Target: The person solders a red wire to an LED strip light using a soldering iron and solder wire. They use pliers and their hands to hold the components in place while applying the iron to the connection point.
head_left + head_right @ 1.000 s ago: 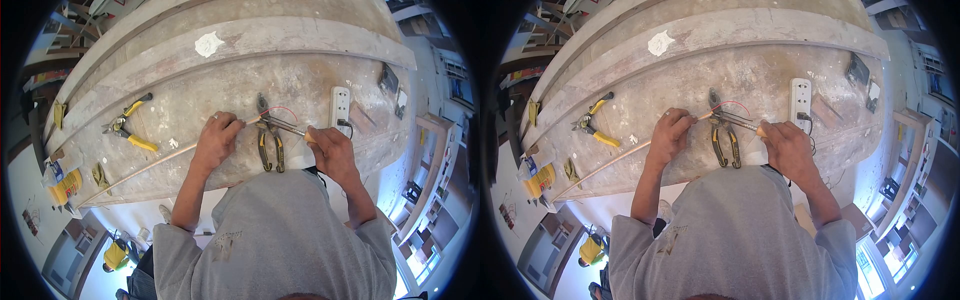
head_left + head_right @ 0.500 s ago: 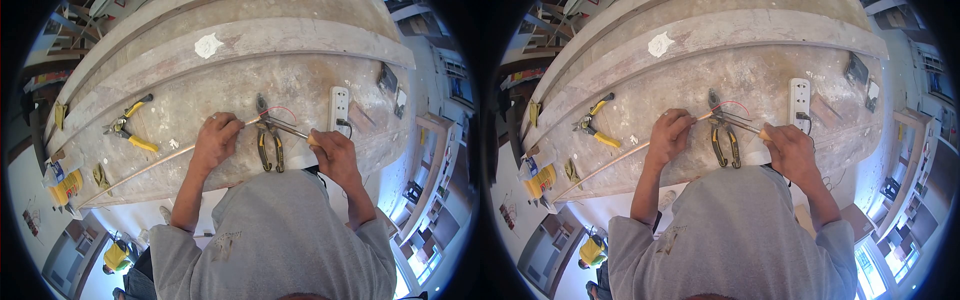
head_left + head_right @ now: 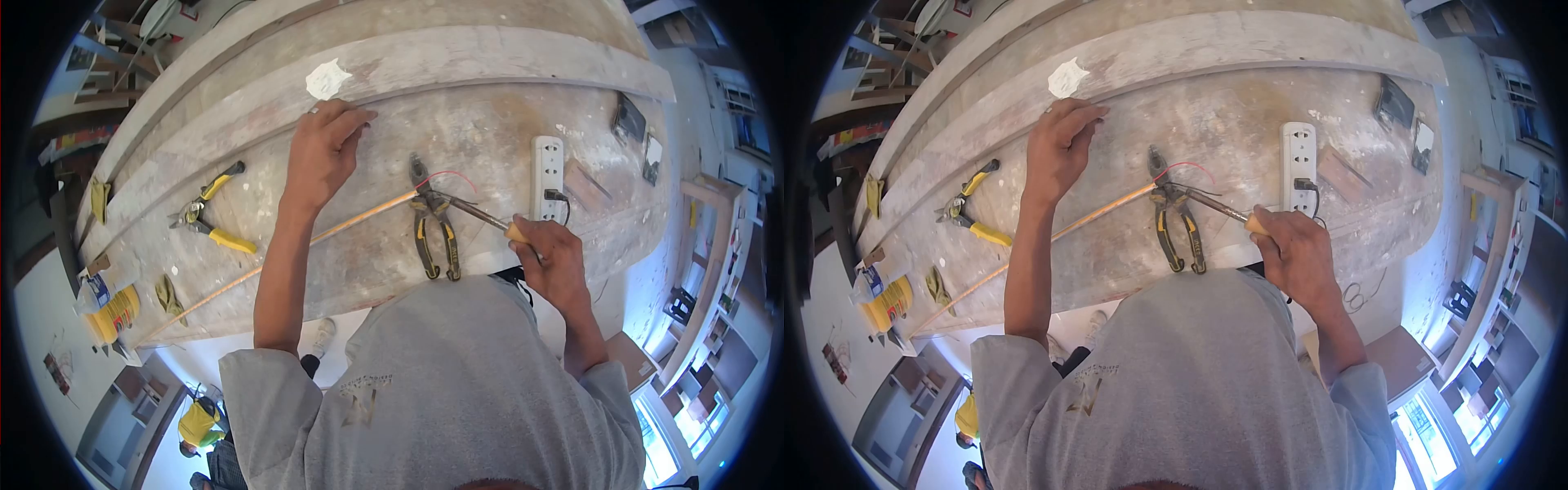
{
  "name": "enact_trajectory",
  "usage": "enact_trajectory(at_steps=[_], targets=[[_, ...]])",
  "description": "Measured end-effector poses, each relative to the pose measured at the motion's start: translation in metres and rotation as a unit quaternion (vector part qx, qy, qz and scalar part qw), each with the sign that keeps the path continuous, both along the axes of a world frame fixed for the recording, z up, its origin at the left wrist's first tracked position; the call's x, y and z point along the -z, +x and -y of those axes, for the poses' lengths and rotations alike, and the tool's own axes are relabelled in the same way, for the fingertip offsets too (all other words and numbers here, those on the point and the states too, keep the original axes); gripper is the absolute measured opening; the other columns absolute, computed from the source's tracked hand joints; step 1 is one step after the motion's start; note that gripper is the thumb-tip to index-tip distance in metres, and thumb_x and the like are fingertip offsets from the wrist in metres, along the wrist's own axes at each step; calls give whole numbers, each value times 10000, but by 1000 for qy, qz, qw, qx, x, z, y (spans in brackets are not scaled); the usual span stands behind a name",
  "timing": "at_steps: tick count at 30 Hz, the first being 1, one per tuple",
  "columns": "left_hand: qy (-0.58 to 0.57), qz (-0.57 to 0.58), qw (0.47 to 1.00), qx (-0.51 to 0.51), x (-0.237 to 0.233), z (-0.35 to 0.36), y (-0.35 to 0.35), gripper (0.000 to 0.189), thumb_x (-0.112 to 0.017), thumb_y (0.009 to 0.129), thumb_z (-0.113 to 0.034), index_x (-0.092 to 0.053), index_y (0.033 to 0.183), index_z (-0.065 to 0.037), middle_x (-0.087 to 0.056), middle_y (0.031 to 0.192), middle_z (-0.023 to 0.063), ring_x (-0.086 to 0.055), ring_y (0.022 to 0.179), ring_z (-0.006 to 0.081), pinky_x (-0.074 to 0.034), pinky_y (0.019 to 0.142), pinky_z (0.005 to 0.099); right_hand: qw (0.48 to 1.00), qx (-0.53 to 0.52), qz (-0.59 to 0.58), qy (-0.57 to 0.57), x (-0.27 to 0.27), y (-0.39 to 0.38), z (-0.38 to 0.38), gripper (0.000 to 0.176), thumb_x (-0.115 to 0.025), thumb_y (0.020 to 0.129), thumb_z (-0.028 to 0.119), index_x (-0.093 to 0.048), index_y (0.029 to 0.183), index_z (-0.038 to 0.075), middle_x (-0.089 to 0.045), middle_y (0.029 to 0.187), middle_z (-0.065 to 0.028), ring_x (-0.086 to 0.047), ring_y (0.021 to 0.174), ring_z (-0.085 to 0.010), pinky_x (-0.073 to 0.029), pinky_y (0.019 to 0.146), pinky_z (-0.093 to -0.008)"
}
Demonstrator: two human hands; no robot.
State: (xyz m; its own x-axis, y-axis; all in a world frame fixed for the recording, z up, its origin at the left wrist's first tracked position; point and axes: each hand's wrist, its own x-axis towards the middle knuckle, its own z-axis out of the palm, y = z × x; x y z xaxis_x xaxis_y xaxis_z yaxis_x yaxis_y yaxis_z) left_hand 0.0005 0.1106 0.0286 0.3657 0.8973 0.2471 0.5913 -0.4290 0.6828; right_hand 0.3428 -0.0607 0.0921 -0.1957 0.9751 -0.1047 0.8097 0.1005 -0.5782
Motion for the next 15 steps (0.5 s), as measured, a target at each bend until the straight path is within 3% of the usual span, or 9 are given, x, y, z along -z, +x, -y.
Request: enact_trajectory(at_steps=[2,5,8,15], targets=[[62,-42,997,14,-4,-7,7,341,-740,858,22,-766,1176,-97,-734,1097,128,-674,1072,347,-501,890,480,1000,6,-3,13,1,1,3,387,-804,874,65,-751,1253,9,-786,1012,-185,-747,908,-361,-609,816,-462],[47,-49,998,-3,-19,13,13,401,-754,819,23,-750,1205,-84,-722,1165,151,-658,1131,392,-520,977,468,1000,12,-6,8,4,4,7,392,-809,872,61,-751,1257,12,-786,1006,-183,-746,905,-358,-610,809,-460],[-52,-24,997,51,-18,42,5,369,-773,782,-16,-737,1144,-78,-695,1181,155,-643,1130,400,-511,972,477,1000,20,-15,4,2,3,9,398,-813,870,60,-751,1261,14,-786,1002,-182,-746,901,-355,-612,804,-455],[-29,-32,994,97,-10,63,23,323,-743,782,19,-750,1076,-114,-645,1118,116,-614,1049,362,-471,924,473,999,21,-22,11,7,3,10,408,-814,869,61,-750,1269,14,-788,1004,-179,-749,901,-358,-617,810,-456]])
